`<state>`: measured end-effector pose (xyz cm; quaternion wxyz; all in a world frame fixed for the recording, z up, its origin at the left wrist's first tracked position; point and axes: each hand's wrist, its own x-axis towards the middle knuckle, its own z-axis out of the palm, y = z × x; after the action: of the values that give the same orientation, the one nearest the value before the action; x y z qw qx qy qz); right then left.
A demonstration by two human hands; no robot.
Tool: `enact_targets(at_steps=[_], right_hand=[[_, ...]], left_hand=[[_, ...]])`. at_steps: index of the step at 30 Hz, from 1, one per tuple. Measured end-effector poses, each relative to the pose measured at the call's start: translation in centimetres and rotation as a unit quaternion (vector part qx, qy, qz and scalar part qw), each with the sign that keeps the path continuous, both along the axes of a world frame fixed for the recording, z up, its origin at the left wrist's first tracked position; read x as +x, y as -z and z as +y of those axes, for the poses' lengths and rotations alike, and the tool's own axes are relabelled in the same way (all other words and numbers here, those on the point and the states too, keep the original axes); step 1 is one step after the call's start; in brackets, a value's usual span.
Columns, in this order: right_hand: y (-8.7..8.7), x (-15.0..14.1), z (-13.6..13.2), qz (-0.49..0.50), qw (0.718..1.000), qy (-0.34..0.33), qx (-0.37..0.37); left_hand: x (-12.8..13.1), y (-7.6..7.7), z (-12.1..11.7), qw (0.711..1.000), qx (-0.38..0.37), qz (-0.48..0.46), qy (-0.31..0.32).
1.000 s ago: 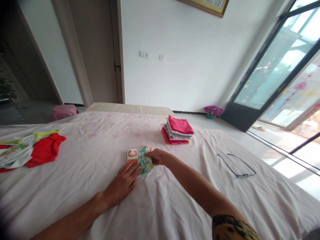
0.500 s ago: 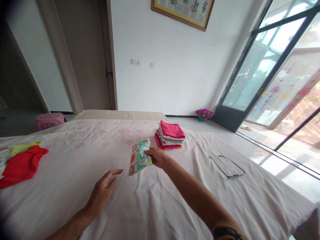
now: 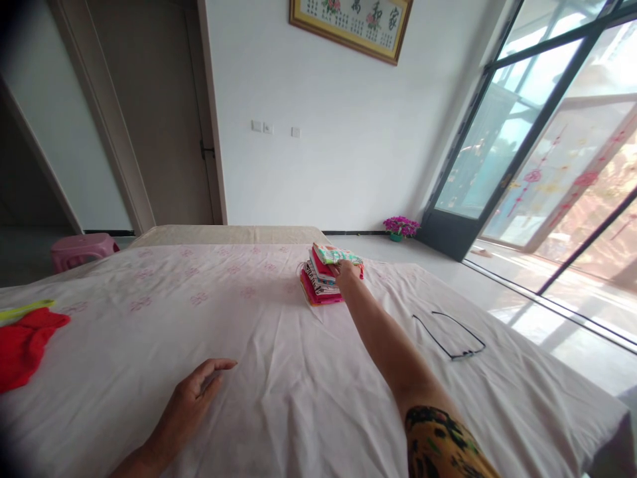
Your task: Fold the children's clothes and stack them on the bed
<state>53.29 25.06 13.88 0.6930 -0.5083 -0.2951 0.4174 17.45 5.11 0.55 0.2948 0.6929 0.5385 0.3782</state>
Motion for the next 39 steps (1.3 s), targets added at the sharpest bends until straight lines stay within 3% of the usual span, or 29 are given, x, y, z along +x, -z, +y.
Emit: enact_targets(at_steps=[5, 8, 14, 17, 19, 21, 23, 25, 26, 29, 33, 39], right_hand=[[0.2, 0.0, 0.2, 0.07, 0.995, 0.064, -0.03], [0.2, -0.4, -0.8, 0.098, 0.993, 0.048, -0.045], [1.9, -1.2, -5.3, 0.119, 0.991, -0.018, -0.057], [1.4, -1.6, -6.0, 0.038, 0.998, -0.047, -0.009], [0.0, -1.6, -5.1, -0.114, 0.992, -0.034, 0.041], [-1.6, -1.4, -3.5, -0.327, 0.942, 0.001, 0.072], [-2.9, -1.0, -1.7, -0.522, 0.85, 0.024, 0.06], [-3.2, -0.8, -0.1, -0.636, 0.772, 0.007, 0.005], [-3.0, -0.7, 0.6, -0.664, 0.747, -0.016, -0.026], [-1.1, -0.8, 1.6, -0.69, 0.714, -0.09, -0.082], [1.2, -0.7, 1.9, -0.731, 0.671, -0.105, -0.068], [1.0, -0.2, 2.7, -0.786, 0.607, -0.101, -0.053]], left_hand=[[0.0, 0.1, 0.2, 1.0, 0.001, 0.001, 0.009], [0.0, 0.1, 0.3, 1.0, 0.001, -0.001, 0.014], [0.0, 0.0, 0.3, 1.0, 0.002, -0.005, 0.023], [0.1, 0.0, 0.3, 0.999, 0.0, -0.013, 0.032], [0.1, -0.1, 0.3, 0.999, -0.004, -0.018, 0.033], [0.1, -0.1, 0.2, 0.999, -0.008, -0.021, 0.031], [0.1, -0.1, 0.2, 0.999, -0.01, -0.013, 0.035], [0.2, -0.1, 0.2, 0.999, -0.002, 0.005, 0.043], [0.2, -0.1, 0.2, 0.999, 0.005, 0.015, 0.049], [0.3, -0.3, 0.2, 0.997, 0.021, 0.036, 0.061], [0.4, -0.9, 0.2, 0.996, 0.026, 0.052, 0.073], [0.3, -1.2, 0.1, 0.998, 0.022, 0.02, 0.056]])
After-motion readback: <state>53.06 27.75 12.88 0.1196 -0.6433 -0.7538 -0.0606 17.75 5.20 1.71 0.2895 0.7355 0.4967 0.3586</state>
